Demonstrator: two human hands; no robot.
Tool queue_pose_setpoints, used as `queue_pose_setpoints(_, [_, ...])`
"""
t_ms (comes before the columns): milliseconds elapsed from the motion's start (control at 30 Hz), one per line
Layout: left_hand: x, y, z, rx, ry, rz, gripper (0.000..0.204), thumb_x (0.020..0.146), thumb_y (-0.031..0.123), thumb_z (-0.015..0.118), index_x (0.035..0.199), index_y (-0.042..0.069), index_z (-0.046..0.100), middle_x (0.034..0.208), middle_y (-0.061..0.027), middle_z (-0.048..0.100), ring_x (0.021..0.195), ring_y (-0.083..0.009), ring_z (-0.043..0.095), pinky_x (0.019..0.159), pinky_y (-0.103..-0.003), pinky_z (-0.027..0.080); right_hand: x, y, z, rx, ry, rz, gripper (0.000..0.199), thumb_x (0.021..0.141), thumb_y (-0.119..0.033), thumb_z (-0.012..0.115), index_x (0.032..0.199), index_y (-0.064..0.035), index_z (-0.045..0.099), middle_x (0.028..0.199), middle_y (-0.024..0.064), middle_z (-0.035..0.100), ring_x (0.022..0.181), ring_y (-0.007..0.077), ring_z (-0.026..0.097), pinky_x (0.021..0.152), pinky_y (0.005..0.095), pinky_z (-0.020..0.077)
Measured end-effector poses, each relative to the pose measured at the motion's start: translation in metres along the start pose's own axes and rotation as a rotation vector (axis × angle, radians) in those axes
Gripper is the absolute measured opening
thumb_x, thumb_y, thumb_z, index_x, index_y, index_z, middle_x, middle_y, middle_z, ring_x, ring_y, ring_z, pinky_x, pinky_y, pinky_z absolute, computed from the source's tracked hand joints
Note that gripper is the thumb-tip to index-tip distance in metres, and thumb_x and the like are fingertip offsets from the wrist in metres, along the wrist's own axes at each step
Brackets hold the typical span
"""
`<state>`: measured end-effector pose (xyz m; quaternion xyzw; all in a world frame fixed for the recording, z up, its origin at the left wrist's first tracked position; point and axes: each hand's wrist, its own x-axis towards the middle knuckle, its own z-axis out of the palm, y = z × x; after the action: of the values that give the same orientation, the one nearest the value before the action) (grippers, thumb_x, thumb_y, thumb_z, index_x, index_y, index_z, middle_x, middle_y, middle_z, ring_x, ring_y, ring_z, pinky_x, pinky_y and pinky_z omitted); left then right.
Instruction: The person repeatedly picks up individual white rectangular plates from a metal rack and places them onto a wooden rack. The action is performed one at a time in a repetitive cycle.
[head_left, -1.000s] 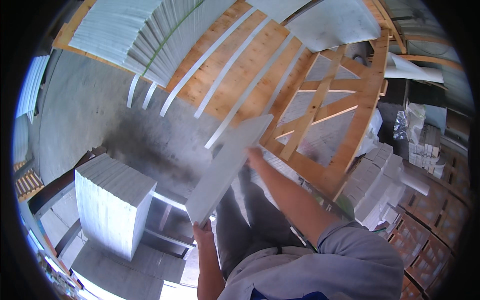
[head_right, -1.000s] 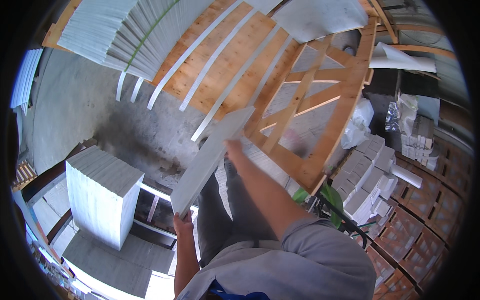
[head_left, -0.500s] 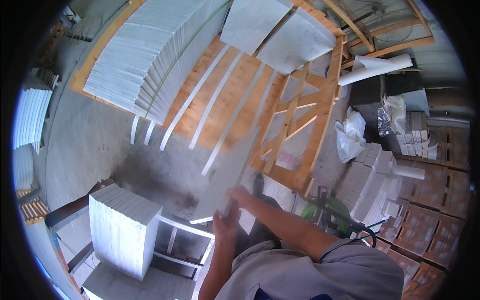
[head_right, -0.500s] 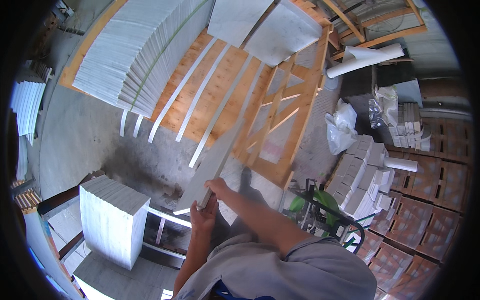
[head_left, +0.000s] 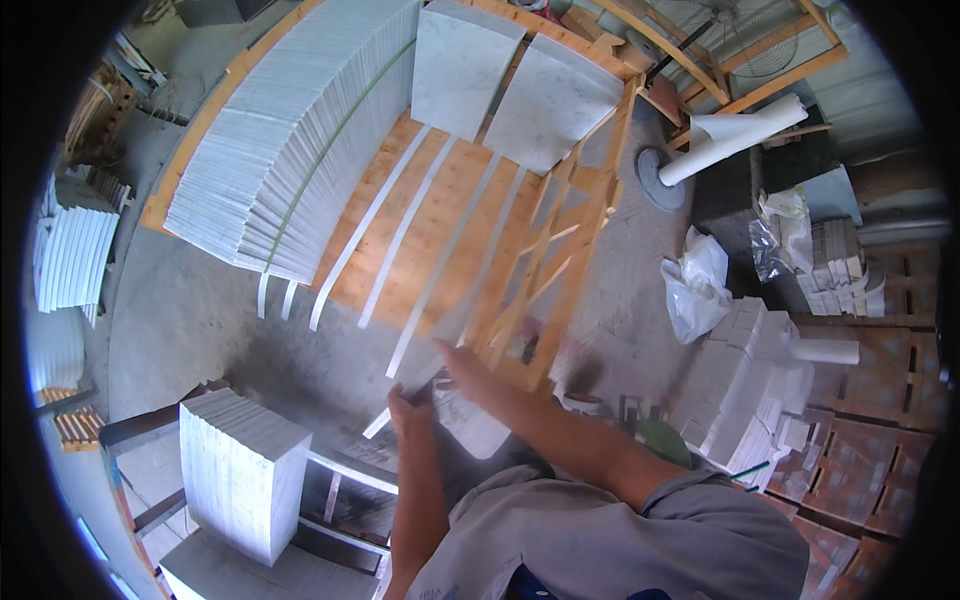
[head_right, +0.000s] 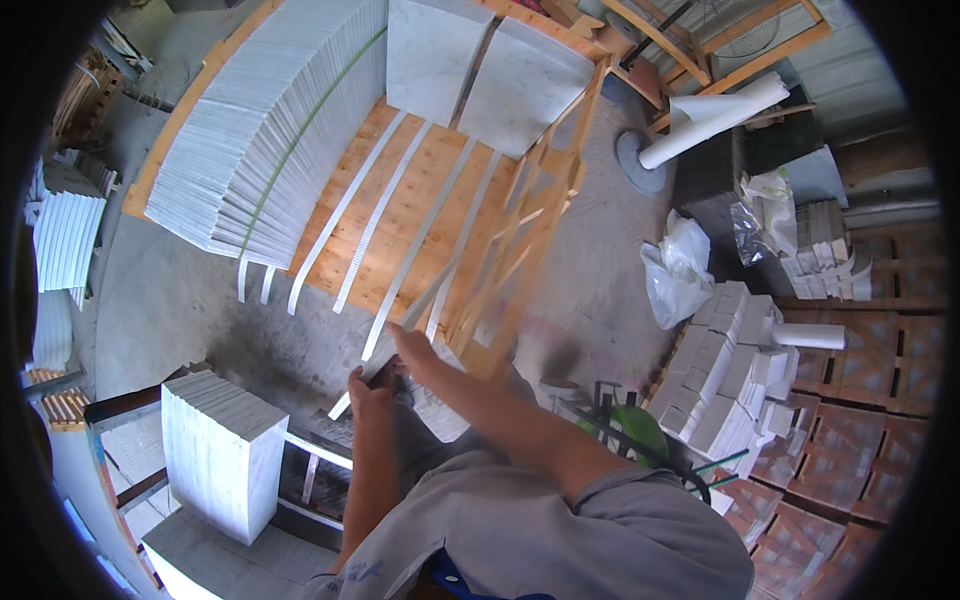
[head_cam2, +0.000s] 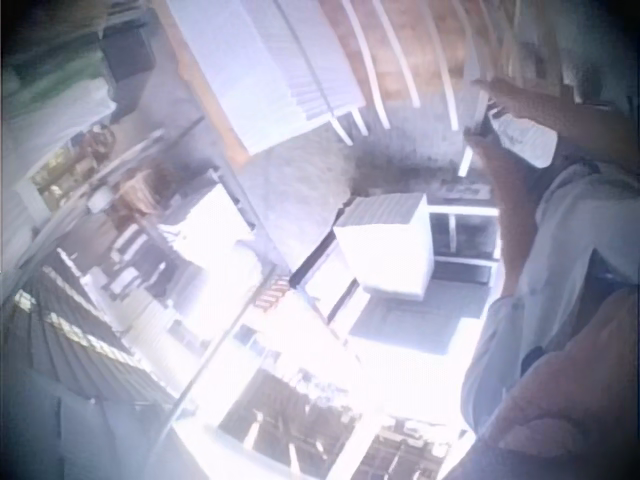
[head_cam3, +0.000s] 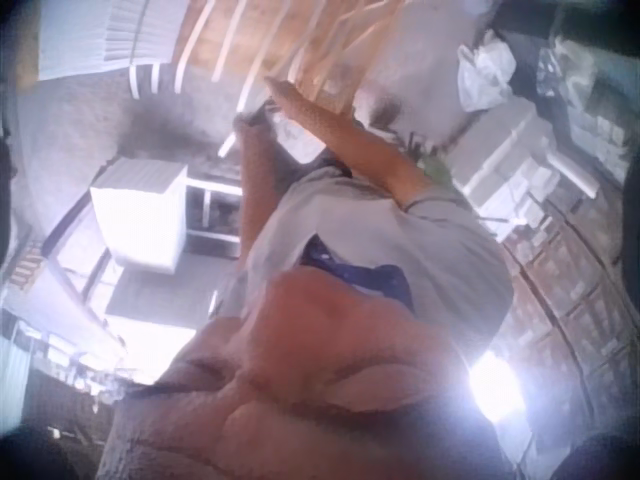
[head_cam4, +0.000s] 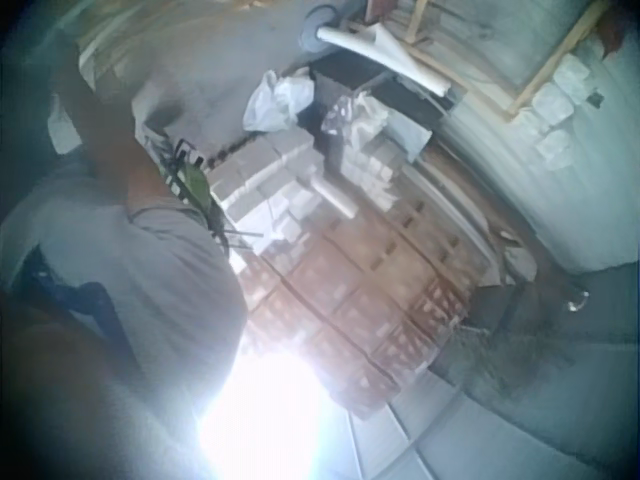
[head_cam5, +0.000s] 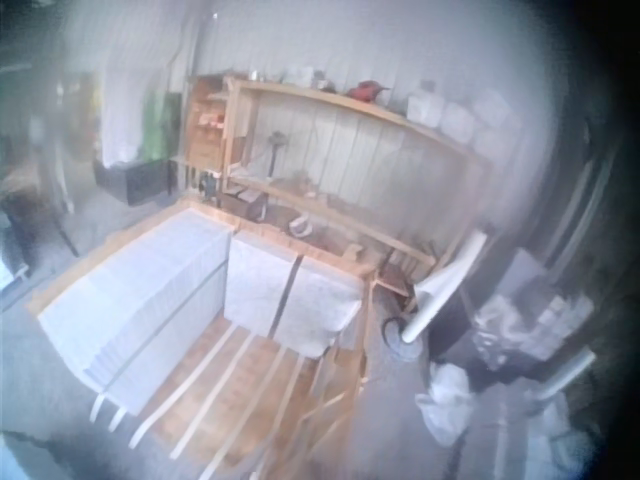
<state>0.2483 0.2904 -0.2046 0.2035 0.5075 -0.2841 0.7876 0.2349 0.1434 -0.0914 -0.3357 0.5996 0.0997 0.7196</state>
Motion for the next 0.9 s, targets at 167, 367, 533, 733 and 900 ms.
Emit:
queue_pose_setpoints(167, [0.027,-0.043,0.007,0.772,-0.133,0.325,0.036,0.087,0.019,0.045,0.108,-0.009,0.050,0.105,-0.0231,0.057,0.098,-0.0323,0.056,0.086,-0.041,0.047,-0.083,-0.039,-0.114,-0.248,-0.498,-0.218,0.047,0.089,-0.040,0.048,0.104,0.0030,0.055,0.098,0.0127,0.061,0.091,0.0210,0.060,0.074,0.0313,0.0481])
queue_pose_setpoints(367, [0.133,-0.084,0.009,1.685,-0.124,0.977,0.040,0.089,0.020,0.032,0.111,-0.011,0.046,0.108,-0.0266,0.056,0.096,-0.0432,0.057,0.082,-0.052,0.052,-0.103,-0.050,-0.294,-0.482,-0.564,-0.478,0.033,0.092,-0.029,0.047,0.097,0.0010,0.059,0.094,0.0090,0.063,0.086,0.0177,0.061,0.076,0.0296,0.0476])
queue_pose_setpoints(533, [0.190,-0.123,0.038,1.592,-0.171,0.939,0.040,0.091,0.022,0.032,0.111,-0.010,0.046,0.105,-0.0253,0.058,0.091,-0.0427,0.060,0.079,-0.053,0.053,-0.080,-0.048,-0.390,-0.724,-0.268,-0.813,0.022,0.087,-0.022,0.053,0.090,-0.0017,0.058,0.088,0.0107,0.062,0.081,0.0221,0.061,0.073,0.0326,0.0473])
queue_pose_setpoints(733, [0.208,-0.186,0.083,1.339,-0.154,0.813,0.038,0.092,0.023,0.034,0.109,-0.008,0.046,0.106,-0.0222,0.057,0.092,-0.0388,0.059,0.077,-0.052,0.054,-0.072,-0.065,-0.429,-0.178,-0.132,-0.368,0.011,0.079,-0.013,0.058,0.086,-0.0040,0.058,0.084,0.0112,0.061,0.077,0.0251,0.061,0.067,0.0344,0.0487])
queue_pose_setpoints(900, [0.223,-0.201,0.086,1.260,-0.086,0.863,0.034,0.091,0.023,0.038,0.105,-0.006,0.047,0.103,-0.0202,0.054,0.093,-0.0347,0.057,0.077,-0.051,0.054,-0.052,-0.086,-0.437,-0.350,-0.180,-0.547,0.030,0.090,-0.023,0.050,0.102,0.0039,0.057,0.092,0.0123,0.065,0.079,0.0185,0.063,0.068,0.0285,0.0513])
